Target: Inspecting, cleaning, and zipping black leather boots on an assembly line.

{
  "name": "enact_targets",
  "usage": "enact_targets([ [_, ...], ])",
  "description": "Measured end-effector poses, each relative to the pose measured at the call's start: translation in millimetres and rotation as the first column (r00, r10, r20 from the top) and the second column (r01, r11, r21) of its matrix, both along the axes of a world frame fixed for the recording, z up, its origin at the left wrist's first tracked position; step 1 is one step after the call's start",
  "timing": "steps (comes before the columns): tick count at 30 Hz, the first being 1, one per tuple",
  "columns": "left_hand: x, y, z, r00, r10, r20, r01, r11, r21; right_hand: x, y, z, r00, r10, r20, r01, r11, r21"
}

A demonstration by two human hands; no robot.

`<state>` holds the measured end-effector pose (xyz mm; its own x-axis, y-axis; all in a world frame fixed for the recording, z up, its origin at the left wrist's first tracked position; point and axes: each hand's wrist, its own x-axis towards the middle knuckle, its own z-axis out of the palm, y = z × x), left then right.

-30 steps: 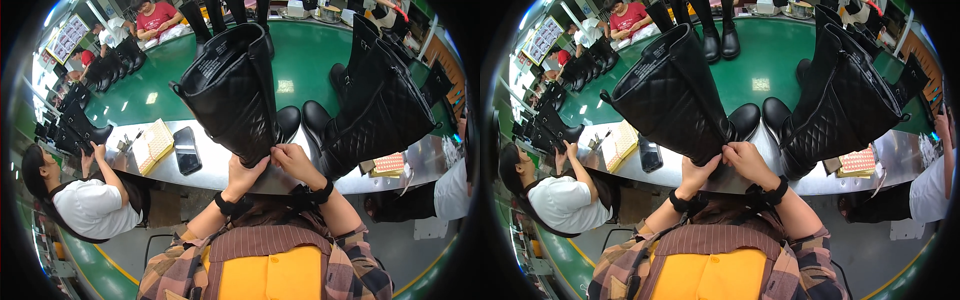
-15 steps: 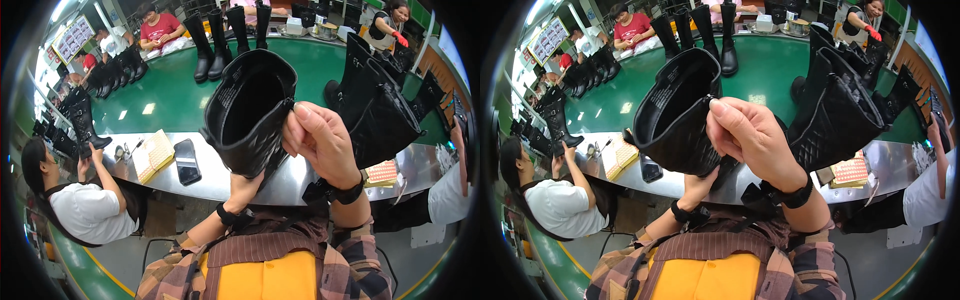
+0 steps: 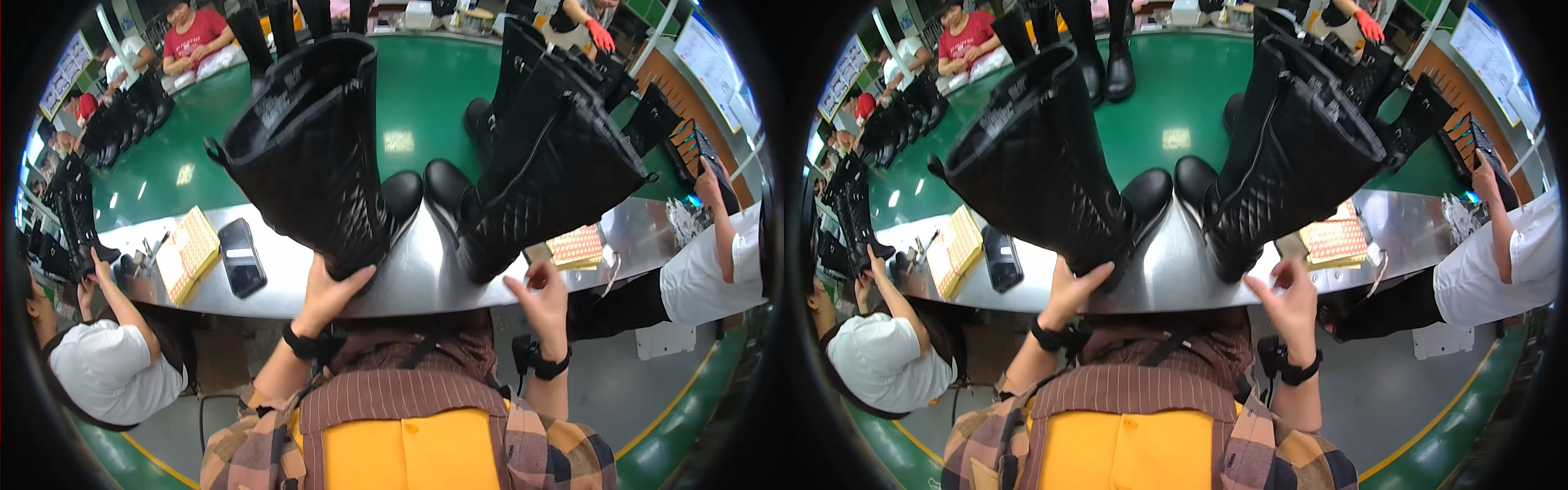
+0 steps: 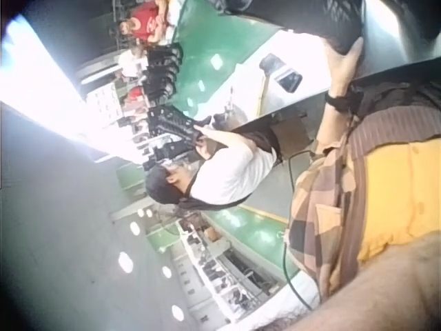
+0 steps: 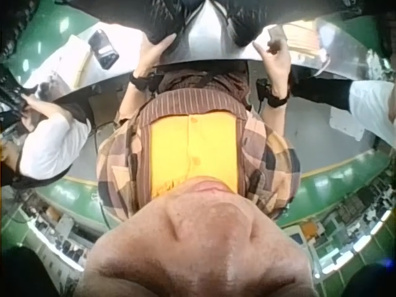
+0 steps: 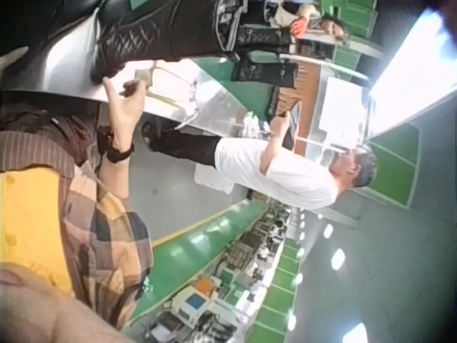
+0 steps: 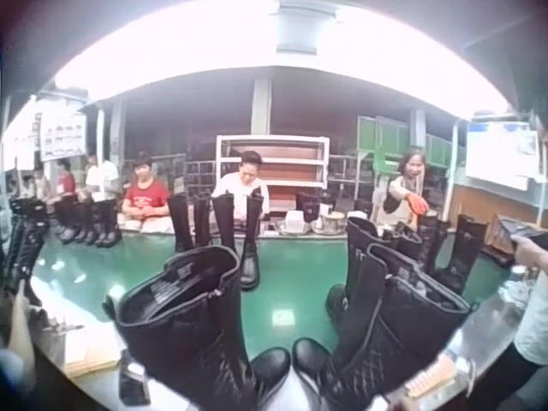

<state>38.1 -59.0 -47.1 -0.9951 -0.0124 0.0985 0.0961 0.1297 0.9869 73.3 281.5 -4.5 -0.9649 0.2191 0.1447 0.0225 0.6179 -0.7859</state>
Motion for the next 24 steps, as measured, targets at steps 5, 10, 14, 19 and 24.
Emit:
enact_targets([
  [5, -12.7, -21.2, 21.9, 0.976, -0.214, 0.039, 0.216, 0.974, -0.064, -43.7, -5.5, -32.0, 0.964, 0.258, -0.066, -0.264, 0.896, -0.358],
  [10, -6.7, -15.1, 33.9, 0.97, -0.174, 0.171, 0.173, 0.985, 0.017, -59.4, -35.3, -36.8, 0.974, 0.225, 0.038, -0.196, 0.908, -0.372],
  [14, 11.9, -2.9, 31.8, 0.982, -0.178, 0.062, 0.142, 0.914, 0.38, -46.0, -51.8, -25.7, 0.974, 0.175, -0.143, -0.225, 0.685, -0.693],
  [19, 13.3, -5.0, 38.0, 0.907, -0.402, 0.124, 0.201, 0.675, 0.71, -38.5, -54.1, -10.3, 0.967, 0.237, -0.095, -0.155, 0.246, -0.957],
  [24, 8.5, 4.6, 47.1, 0.892, -0.439, -0.111, 0.339, 0.486, 0.806, -29.8, -65.8, -4.2, 0.926, 0.267, -0.266, -0.315, 0.16, -0.935],
])
